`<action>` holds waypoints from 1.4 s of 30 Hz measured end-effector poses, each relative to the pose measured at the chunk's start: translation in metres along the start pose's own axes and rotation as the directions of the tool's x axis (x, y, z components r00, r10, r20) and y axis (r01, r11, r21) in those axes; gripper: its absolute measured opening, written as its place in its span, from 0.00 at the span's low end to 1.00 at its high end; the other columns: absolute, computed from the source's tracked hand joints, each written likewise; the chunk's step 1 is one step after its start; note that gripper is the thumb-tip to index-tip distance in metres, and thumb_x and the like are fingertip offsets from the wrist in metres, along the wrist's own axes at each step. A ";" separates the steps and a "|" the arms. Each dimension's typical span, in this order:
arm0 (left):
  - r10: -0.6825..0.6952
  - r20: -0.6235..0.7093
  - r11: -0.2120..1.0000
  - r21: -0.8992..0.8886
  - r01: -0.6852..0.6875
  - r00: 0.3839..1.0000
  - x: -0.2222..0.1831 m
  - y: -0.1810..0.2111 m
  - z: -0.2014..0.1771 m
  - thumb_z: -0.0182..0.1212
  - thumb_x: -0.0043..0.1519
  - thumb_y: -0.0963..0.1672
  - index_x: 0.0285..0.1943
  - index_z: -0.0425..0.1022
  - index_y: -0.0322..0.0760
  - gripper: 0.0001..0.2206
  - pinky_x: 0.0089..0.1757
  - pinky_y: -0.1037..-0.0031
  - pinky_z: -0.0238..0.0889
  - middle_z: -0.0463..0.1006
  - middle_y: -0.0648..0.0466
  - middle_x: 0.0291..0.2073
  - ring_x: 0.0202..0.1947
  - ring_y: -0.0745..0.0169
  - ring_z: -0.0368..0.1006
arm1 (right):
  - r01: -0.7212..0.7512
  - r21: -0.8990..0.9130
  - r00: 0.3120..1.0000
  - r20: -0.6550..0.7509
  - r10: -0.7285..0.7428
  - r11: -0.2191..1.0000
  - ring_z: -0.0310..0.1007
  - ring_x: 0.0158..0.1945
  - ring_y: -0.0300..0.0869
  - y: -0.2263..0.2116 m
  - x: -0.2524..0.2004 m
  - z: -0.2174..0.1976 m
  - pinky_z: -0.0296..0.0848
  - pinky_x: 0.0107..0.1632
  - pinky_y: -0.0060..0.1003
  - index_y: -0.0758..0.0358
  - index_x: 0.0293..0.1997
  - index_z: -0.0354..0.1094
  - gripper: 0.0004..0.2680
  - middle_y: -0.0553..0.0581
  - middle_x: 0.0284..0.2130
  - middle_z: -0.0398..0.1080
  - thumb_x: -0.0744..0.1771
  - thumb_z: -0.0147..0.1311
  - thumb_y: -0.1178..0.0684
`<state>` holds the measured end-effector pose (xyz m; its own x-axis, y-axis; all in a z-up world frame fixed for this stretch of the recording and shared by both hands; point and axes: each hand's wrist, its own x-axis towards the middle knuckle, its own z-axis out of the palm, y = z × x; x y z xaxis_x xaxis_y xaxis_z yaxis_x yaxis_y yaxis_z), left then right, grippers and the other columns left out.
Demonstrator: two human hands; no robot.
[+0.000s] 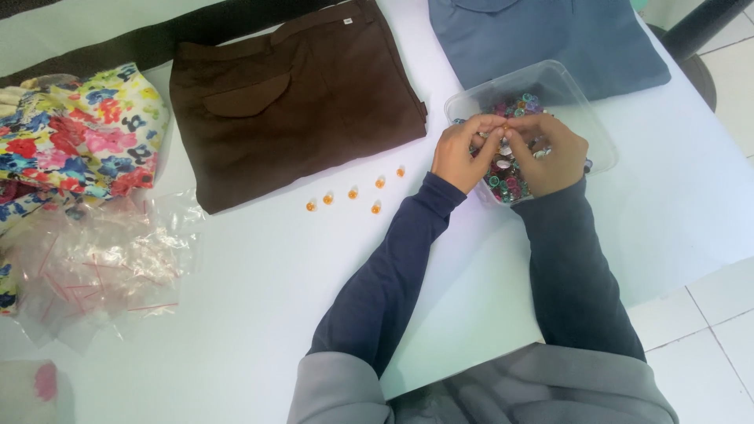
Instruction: Selecting specific orange buttons from a mixed container, placing them on a table, and then transferring them into a small plastic bag.
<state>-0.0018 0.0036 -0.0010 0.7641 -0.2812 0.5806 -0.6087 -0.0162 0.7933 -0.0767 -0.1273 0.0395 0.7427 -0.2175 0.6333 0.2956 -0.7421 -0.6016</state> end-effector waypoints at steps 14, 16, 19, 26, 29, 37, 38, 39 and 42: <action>0.377 -0.139 0.925 0.105 -0.365 0.916 -0.036 0.028 -0.092 0.66 0.63 0.40 0.51 0.82 0.44 0.09 0.43 0.76 0.67 0.83 0.64 0.38 0.25 0.72 0.72 | 0.408 -0.193 0.859 -0.248 -0.447 0.892 0.76 0.34 0.47 -0.075 -0.032 0.051 0.77 0.42 0.37 0.65 0.40 0.79 0.03 0.57 0.36 0.79 0.66 0.63 0.65; 0.394 -0.126 0.916 0.133 -0.379 0.910 -0.051 0.028 -0.114 0.66 0.63 0.40 0.52 0.82 0.44 0.09 0.42 0.77 0.65 0.83 0.64 0.37 0.24 0.73 0.71 | 0.423 -0.165 0.859 -0.240 -0.452 0.891 0.76 0.34 0.46 -0.087 -0.041 0.063 0.78 0.41 0.37 0.64 0.39 0.79 0.04 0.56 0.36 0.80 0.65 0.65 0.66; 0.369 -0.081 0.920 0.172 -0.351 0.926 -0.076 0.027 -0.150 0.68 0.61 0.39 0.50 0.83 0.43 0.10 0.41 0.77 0.64 0.83 0.63 0.36 0.23 0.72 0.70 | 0.428 -0.042 0.879 -0.212 -0.427 0.903 0.76 0.32 0.43 -0.095 -0.058 0.084 0.77 0.39 0.34 0.61 0.37 0.79 0.03 0.53 0.34 0.79 0.64 0.65 0.63; 0.125 0.104 0.882 0.443 -0.159 0.987 -0.116 0.021 -0.215 0.68 0.62 0.42 0.47 0.81 0.46 0.07 0.46 0.69 0.55 0.84 0.62 0.32 0.22 0.69 0.72 | 0.370 0.284 0.911 0.077 -0.406 0.884 0.77 0.33 0.43 -0.103 -0.076 0.129 0.78 0.39 0.33 0.62 0.42 0.76 0.05 0.53 0.35 0.79 0.65 0.62 0.62; -0.052 0.142 0.855 0.518 -0.030 0.988 -0.114 0.021 -0.233 0.67 0.62 0.41 0.45 0.81 0.43 0.05 0.48 0.66 0.54 0.84 0.58 0.29 0.23 0.64 0.74 | 0.321 0.261 0.900 0.214 -0.379 0.910 0.78 0.37 0.46 -0.103 -0.073 0.135 0.77 0.42 0.37 0.61 0.44 0.76 0.06 0.53 0.37 0.78 0.65 0.63 0.61; -0.187 0.145 0.747 0.664 0.044 0.972 -0.116 0.004 -0.242 0.64 0.64 0.45 0.45 0.81 0.50 0.03 0.47 0.70 0.55 0.83 0.62 0.34 0.33 0.65 0.78 | 0.274 0.115 0.877 0.377 -0.298 0.955 0.76 0.41 0.45 -0.092 -0.065 0.154 0.74 0.47 0.37 0.57 0.47 0.75 0.08 0.52 0.37 0.75 0.65 0.65 0.58; -0.187 0.137 0.745 0.666 0.049 0.973 -0.117 0.003 -0.242 0.64 0.64 0.45 0.44 0.81 0.51 0.03 0.47 0.69 0.55 0.83 0.63 0.33 0.33 0.65 0.78 | 0.262 0.112 0.881 0.377 -0.285 0.959 0.76 0.39 0.46 -0.092 -0.064 0.158 0.74 0.45 0.37 0.58 0.45 0.75 0.06 0.52 0.35 0.75 0.65 0.64 0.59; -0.186 0.131 0.742 0.668 0.052 0.974 -0.118 0.001 -0.241 0.63 0.64 0.46 0.44 0.81 0.51 0.03 0.47 0.69 0.55 0.82 0.63 0.33 0.33 0.66 0.78 | 0.249 0.108 0.886 0.376 -0.271 0.963 0.76 0.37 0.46 -0.092 -0.062 0.161 0.74 0.44 0.36 0.58 0.43 0.75 0.05 0.53 0.33 0.75 0.65 0.64 0.59; -0.195 0.147 0.759 0.649 0.054 0.970 -0.114 0.009 -0.244 0.63 0.64 0.49 0.44 0.82 0.46 0.08 0.47 0.66 0.55 0.83 0.57 0.33 0.33 0.61 0.79 | 0.270 0.142 0.869 0.390 -0.305 0.952 0.75 0.36 0.46 -0.093 -0.054 0.171 0.74 0.43 0.38 0.57 0.40 0.75 0.06 0.52 0.32 0.74 0.64 0.66 0.60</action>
<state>-0.0423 0.2694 -0.0148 0.8283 -0.4109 0.3810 -0.5591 -0.6503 0.5143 -0.0418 0.0622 -0.0223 0.7898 0.2845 0.5435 0.5674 -0.6754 -0.4711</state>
